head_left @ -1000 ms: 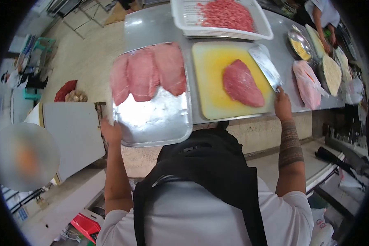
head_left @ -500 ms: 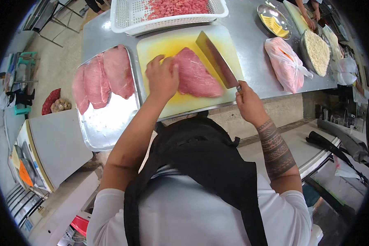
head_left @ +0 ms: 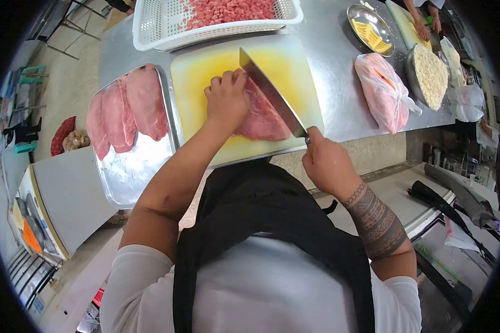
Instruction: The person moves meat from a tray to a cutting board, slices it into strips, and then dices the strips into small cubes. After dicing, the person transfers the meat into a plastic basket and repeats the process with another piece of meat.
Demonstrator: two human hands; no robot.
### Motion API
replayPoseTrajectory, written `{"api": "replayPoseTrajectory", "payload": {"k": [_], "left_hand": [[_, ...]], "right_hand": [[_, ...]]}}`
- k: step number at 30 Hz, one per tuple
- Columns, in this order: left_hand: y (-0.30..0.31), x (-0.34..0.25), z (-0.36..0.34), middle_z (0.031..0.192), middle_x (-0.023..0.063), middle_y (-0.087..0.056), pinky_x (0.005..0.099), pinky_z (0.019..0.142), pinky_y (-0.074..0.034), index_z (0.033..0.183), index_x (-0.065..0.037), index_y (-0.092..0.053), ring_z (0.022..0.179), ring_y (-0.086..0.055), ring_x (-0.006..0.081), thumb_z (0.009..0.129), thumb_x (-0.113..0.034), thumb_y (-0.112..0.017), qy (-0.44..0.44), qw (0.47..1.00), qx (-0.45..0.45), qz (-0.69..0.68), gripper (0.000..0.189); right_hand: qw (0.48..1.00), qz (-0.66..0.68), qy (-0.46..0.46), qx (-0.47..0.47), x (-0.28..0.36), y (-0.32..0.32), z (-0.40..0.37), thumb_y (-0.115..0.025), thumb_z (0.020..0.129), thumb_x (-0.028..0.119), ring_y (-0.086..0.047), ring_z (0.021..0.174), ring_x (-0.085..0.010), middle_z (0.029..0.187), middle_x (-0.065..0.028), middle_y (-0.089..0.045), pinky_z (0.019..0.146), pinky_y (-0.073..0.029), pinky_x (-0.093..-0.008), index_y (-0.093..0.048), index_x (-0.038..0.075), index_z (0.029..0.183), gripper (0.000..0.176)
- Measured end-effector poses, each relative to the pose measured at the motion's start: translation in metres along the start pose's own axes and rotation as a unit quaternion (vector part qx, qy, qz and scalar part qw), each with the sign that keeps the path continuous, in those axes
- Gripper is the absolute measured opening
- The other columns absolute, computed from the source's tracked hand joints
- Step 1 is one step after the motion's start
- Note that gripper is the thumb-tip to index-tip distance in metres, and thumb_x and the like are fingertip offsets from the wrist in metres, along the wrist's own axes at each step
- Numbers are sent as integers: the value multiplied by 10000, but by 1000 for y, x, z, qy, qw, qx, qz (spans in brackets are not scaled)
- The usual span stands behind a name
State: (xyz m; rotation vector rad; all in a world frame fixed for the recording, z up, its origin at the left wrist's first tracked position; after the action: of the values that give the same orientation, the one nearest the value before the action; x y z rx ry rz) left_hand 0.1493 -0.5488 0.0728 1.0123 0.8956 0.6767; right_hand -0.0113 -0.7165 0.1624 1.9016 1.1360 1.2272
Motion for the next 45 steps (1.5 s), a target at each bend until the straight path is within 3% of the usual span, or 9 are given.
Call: {"api": "replayPoseTrajectory", "payload": {"k": [5, 11, 18, 23, 26, 29, 35, 41, 45], "left_hand": [[-2, 2, -3, 1264, 126, -594, 574, 924, -436, 1313, -134, -659, 1134, -551, 375, 851, -166, -660, -4, 1000, -12, -2, 463], [-4, 3, -1, 1280, 136, -593, 575, 965, -418, 1320, -128, -661, 1191, -539, 390, 848, -170, -674, 4, 1000, -4, -19, 474], [-1, 7, 2, 1291, 141, -592, 567, 983, -407, 1296, -132, -667, 1197, -532, 393, 845, -175, -679, 12, 999, 10, -42, 454], [-5, 7, -3, 1309, 142, -589, 571, 992, -395, 1280, -153, -680, 1204, -523, 393, 839, -178, -680, 17, 999, -4, -49, 442], [-3, 6, -1, 1319, 146, -586, 570, 1004, -399, 1291, -149, -676, 1212, -522, 391, 851, -169, -668, 23, 998, 3, -50, 441], [-2, 2, -1, 1307, 142, -587, 558, 1004, -415, 1307, -128, -663, 1213, -528, 383, 882, -161, -647, 19, 999, 13, -30, 427], [-1, 2, -1, 1276, 146, -590, 557, 998, -420, 1284, -109, -659, 1182, -539, 390, 920, -162, -620, 22, 999, 5, -24, 370], [2, 2, -3, 1252, 152, -596, 554, 995, -423, 1280, -116, -648, 1174, -546, 386, 930, -153, -614, 18, 999, -13, -42, 354], [2, 3, -5, 1247, 154, -596, 553, 990, -428, 1333, -148, -631, 1169, -551, 386, 925, -143, -618, 5, 999, -14, -33, 409]], "right_hand": [[999, -22, -17, 46, 10, 1, 8, -594, 909, 59, -701, 809, -497, 820, -295, -685, 727, -556, -590, -497, -11, 1078, 207], [999, -27, 26, 10, 32, -21, 64, -551, 928, 40, -713, 811, -481, 824, -286, -695, 725, -566, -572, -498, -2, 1083, 169], [1000, 3, 20, 7, 35, -44, 125, -562, 918, 58, -681, 839, -507, 819, -293, -682, 760, -526, -614, -479, -1, 1087, 196], [999, -9, -7, 39, 31, -6, 58, -575, 902, 51, -673, 843, -521, 845, -304, -679, 763, -518, -620, -483, -7, 1099, 225], [988, -6, -93, 127, 4, -3, 1, -583, 886, 44, -670, 853, -526, 850, -307, -677, 764, -516, -618, -485, -8, 1118, 257], [994, 0, -60, 87, -5, -21, -2, -593, 898, 59, -692, 849, -503, 850, -284, -692, 753, -535, -607, -505, 17, 1114, 237], [1000, -3, 16, -18, 7, -56, 71, -576, 913, 55, -703, 796, -477, 800, -244, -693, 721, -559, -580, -517, 19, 1130, 227], [999, -17, -21, 30, 2, -26, -2, -577, 910, 58, -708, 763, -451, 784, -239, -688, 680, -559, -575, -529, 16, 1111, 211], [999, -18, -35, 9, -39, -68, -20, -593, 906, 70, -698, 765, -467, 797, -241, -686, 682, -556, -580, -513, 18, 1088, 205]]}}
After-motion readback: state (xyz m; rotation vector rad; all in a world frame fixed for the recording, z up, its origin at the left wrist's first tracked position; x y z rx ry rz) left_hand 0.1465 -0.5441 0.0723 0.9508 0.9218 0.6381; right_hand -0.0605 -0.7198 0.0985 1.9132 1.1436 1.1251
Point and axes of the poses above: each hand's wrist, its own z-axis towards the middle knuckle, its own y-axis out of the back of the hand, x = y × z, the point moved 9 cm from there along z, towards the middle knuckle
